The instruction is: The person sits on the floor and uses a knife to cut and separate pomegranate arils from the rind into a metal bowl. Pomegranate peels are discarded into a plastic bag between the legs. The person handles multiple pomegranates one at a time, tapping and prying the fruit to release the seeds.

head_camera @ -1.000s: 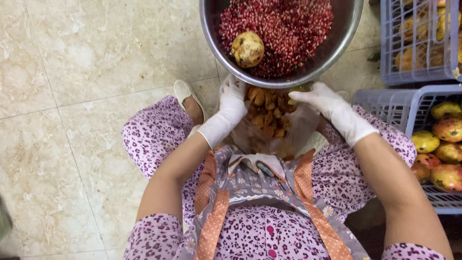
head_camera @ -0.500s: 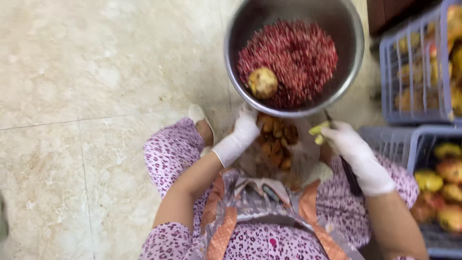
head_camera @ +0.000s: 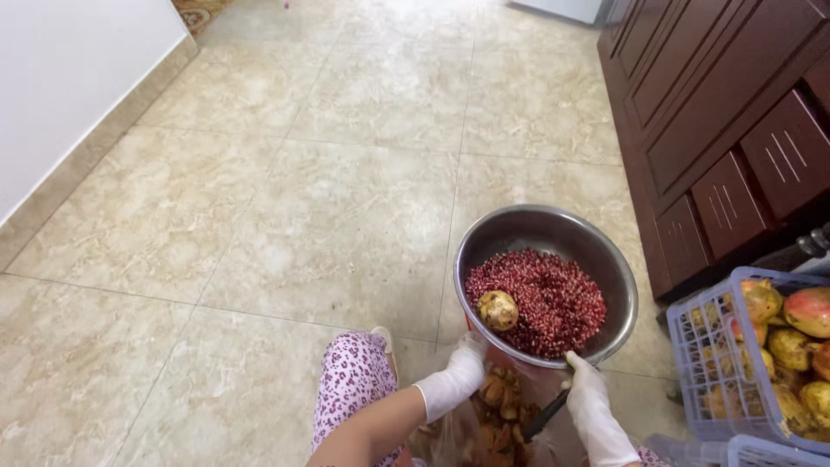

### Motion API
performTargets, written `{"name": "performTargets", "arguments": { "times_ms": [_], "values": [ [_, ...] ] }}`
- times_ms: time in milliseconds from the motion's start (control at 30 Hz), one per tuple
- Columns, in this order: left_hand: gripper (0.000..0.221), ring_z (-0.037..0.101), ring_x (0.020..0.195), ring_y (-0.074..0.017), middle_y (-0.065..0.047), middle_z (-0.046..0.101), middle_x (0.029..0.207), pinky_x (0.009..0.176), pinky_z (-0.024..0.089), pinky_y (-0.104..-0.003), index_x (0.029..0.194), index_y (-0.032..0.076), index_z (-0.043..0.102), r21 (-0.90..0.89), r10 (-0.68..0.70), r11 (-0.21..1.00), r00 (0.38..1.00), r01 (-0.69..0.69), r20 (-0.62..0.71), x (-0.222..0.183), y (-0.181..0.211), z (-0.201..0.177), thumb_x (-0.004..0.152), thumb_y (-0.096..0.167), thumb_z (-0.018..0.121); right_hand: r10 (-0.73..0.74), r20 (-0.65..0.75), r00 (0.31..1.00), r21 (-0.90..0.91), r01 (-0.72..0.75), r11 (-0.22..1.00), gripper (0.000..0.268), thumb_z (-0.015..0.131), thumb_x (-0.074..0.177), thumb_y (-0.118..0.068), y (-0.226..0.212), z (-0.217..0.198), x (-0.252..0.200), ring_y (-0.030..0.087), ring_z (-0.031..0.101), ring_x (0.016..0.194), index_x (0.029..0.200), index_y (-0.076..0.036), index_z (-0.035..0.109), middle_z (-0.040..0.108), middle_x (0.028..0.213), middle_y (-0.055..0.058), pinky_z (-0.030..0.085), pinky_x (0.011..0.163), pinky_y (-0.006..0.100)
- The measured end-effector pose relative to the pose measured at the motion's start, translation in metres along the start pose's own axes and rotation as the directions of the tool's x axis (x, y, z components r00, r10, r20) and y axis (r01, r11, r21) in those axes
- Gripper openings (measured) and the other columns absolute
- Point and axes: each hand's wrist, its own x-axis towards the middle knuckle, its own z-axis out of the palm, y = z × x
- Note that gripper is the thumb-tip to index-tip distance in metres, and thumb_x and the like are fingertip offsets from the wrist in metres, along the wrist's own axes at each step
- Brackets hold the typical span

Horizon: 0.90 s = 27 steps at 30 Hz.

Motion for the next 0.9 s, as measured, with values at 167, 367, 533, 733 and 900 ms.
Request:
{"name": "performTargets", "arguments": {
  "times_ms": [167,367,533,733,900],
  "values": [
    [0.045,0.065,0.107,-0.0433,-0.025,0.065,0.121,0.089,0.055,-0.05,0.128,0.003,0.059,-0.058,-0.012,0.998,0.999,0.015,0.05,0.006,-0.01,0.019,0.087,0.02,0.067,-0.107,0.307,0.946,0.142,0.066,0.988,0.025,0.068,0.102,-0.033,-0.02,-0.02,-0.026,0.014,0.049,0.063,0.095,-0.008,0.066,0.061,0.081,0.001,0.036,0.055,0.029],
    [0.022,0.073,0.094,-0.0285,-0.015,0.077,0.103,0.085,0.058,-0.04,0.107,0.0,0.074,-0.833,-0.231,0.552,0.956,-0.024,-0.181,0.029,-0.036,0.049,0.091,0.016,0.072,-0.063,0.264,0.963,0.162,0.02,0.987,0.016,0.068,0.098,-0.022,-0.021,-0.021,-0.047,0.013,0.061,0.063,0.095,-0.006,0.065,0.068,0.084,0.003,0.035,0.047,0.025],
    [0.024,0.071,0.082,-0.0262,-0.016,0.077,0.095,0.075,0.059,-0.042,0.103,-0.005,0.072,-0.867,-0.54,0.318,0.825,0.383,0.166,0.019,-0.028,0.027,0.081,0.001,0.075,-0.056,0.219,0.974,0.122,0.03,0.992,0.014,0.068,0.098,-0.017,-0.034,-0.024,-0.076,0.014,0.064,0.063,0.097,-0.003,0.065,0.069,0.085,0.004,0.034,0.044,0.026],
    [0.031,0.075,0.097,-0.0255,-0.017,0.077,0.104,0.089,0.056,-0.034,0.109,0.0,0.071,-0.637,-0.422,0.636,0.888,0.435,0.185,0.0,-0.02,-0.018,0.087,0.021,0.078,0.125,0.276,0.953,-0.365,-0.017,0.931,0.029,0.064,0.099,-0.033,-0.066,-0.016,-0.148,0.015,0.054,0.061,0.112,-0.007,0.067,0.078,0.09,0.011,0.048,0.055,0.021],
    [0.032,0.071,0.103,-0.0297,-0.017,0.074,0.111,0.092,0.055,-0.034,0.11,0.003,0.072,-0.482,-0.309,0.8,0.933,0.359,0.182,-0.016,-0.022,-0.045,0.085,0.023,0.078,0.177,0.711,0.681,-0.275,0.037,0.961,0.06,0.039,0.104,-0.049,-0.112,-0.005,-0.167,0.012,0.069,0.066,0.116,0.002,0.066,0.074,0.092,0.015,0.062,0.063,0.026]
  ]
}}
